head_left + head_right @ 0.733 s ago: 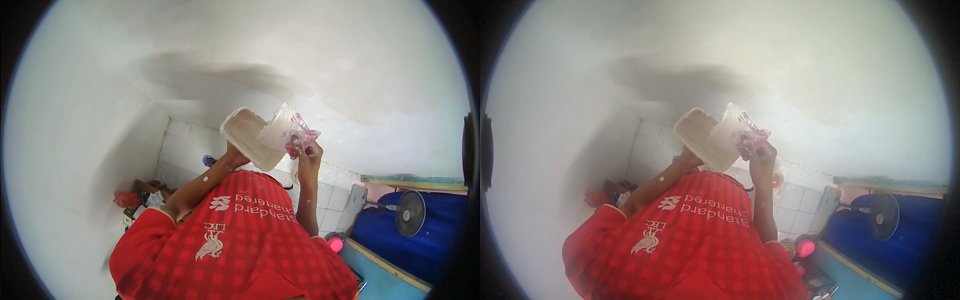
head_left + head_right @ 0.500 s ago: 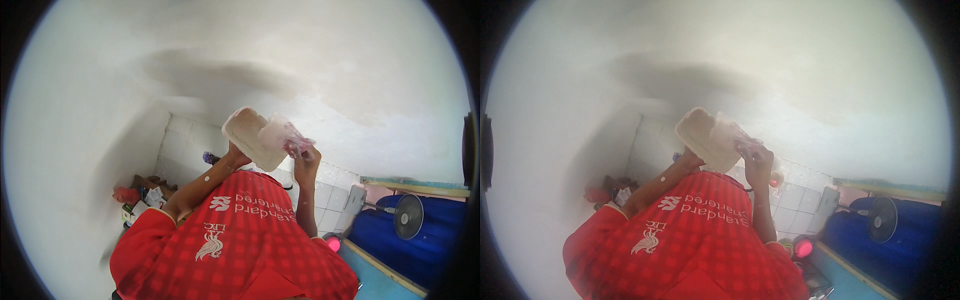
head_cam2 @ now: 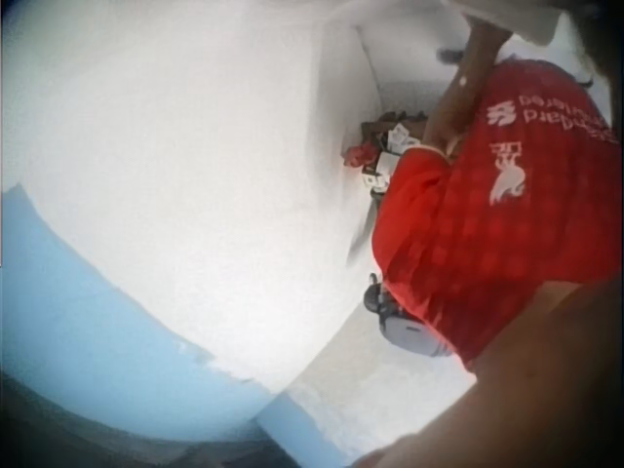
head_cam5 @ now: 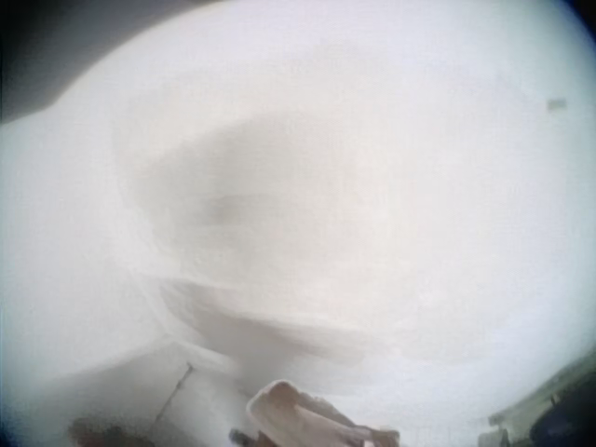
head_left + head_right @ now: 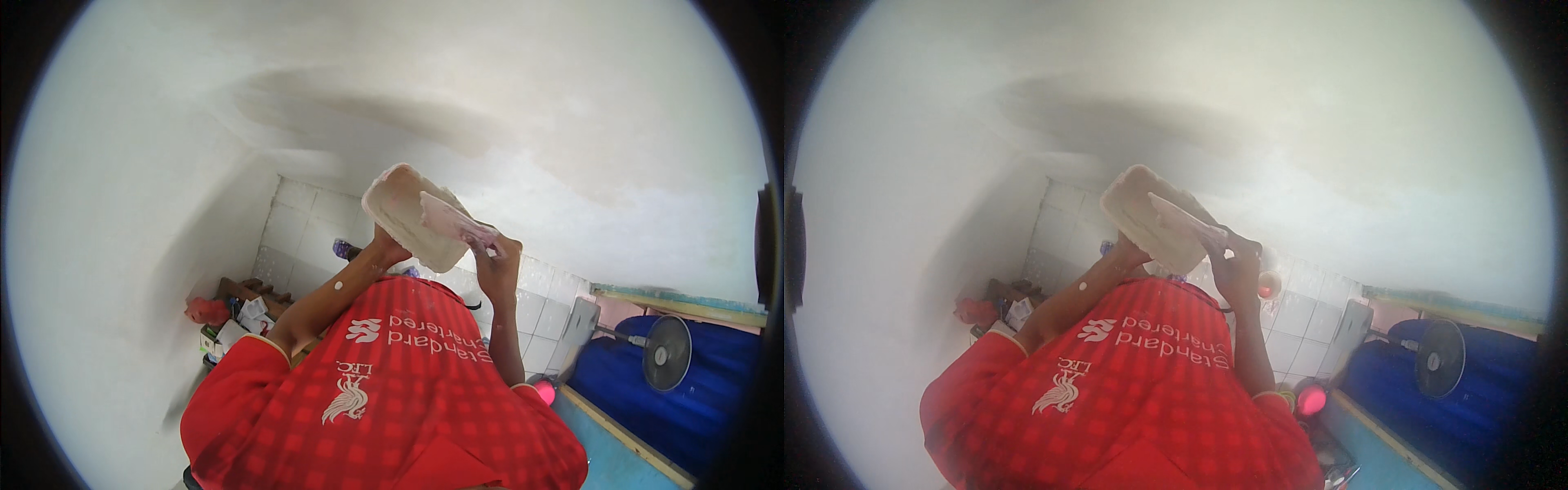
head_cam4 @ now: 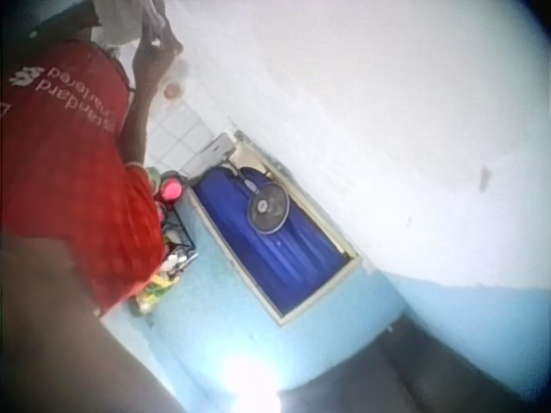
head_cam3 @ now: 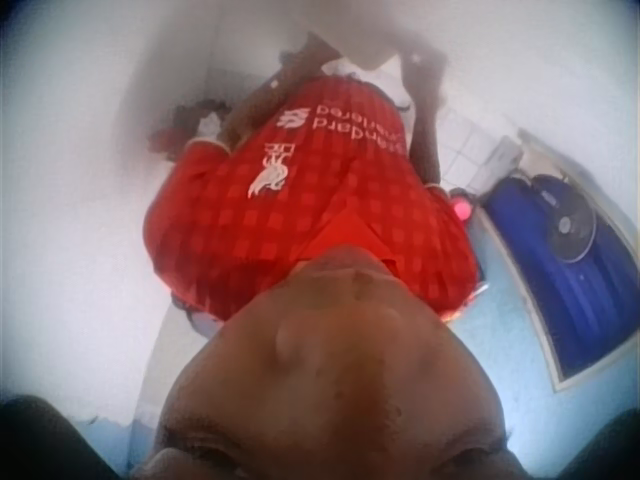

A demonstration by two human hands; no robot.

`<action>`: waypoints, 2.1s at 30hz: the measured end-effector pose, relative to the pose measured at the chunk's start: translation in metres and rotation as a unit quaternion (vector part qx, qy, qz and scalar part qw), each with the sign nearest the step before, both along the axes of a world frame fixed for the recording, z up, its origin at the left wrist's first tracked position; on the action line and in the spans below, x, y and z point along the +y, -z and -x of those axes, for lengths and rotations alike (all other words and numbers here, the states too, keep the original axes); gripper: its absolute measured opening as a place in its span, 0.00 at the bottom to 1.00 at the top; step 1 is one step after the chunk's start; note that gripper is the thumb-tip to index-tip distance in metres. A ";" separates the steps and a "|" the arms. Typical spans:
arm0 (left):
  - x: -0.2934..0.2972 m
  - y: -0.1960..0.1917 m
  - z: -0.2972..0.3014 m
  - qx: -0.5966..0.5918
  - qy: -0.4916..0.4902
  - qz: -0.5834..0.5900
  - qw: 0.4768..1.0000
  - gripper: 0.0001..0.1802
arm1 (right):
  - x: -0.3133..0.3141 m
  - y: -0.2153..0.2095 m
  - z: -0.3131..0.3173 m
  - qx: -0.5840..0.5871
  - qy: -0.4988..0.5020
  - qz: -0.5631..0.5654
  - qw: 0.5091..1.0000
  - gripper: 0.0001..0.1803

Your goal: The person applies white plaster to a ceiling using a trowel and a plastic container. They repeatedly scoop plaster from the container and spread it across the ceiling surface in smooth strokes.

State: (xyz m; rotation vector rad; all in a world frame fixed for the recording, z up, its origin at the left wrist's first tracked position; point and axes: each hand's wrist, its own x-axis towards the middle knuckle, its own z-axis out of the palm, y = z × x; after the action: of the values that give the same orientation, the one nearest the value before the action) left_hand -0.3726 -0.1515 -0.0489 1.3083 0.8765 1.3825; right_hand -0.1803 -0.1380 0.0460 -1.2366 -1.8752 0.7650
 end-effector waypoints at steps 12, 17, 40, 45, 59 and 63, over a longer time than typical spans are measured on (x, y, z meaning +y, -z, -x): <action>0.009 -0.010 -0.015 -0.376 0.130 0.131 0.908 0.39 | 0.010 -0.011 -0.014 0.255 0.021 0.199 0.946 0.12; -0.017 0.014 0.008 -0.489 0.148 0.144 0.847 0.38 | -0.004 0.018 0.010 0.369 -0.002 0.280 0.886 0.14; 0.049 0.025 -0.213 -0.180 -0.069 0.142 0.971 0.35 | 0.110 0.063 -0.217 0.535 -0.079 0.403 0.738 0.18; 0.045 0.050 -0.218 -0.607 0.091 0.128 0.779 0.34 | 0.112 0.078 -0.227 0.569 -0.054 0.435 0.696 0.12; -0.010 0.050 -0.068 -0.624 0.120 0.116 0.763 0.34 | 0.080 0.116 -0.077 0.576 0.082 0.406 0.704 0.15; -0.024 0.068 0.015 -0.614 0.169 0.104 0.764 0.35 | 0.082 0.171 -0.021 0.560 0.108 0.373 0.732 0.14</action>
State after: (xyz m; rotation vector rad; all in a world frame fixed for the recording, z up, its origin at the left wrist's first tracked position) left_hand -0.3878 -0.1758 -0.1170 0.1567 -0.1352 1.4089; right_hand -0.1592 -0.0561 -0.1245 -0.9644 -0.3873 1.7198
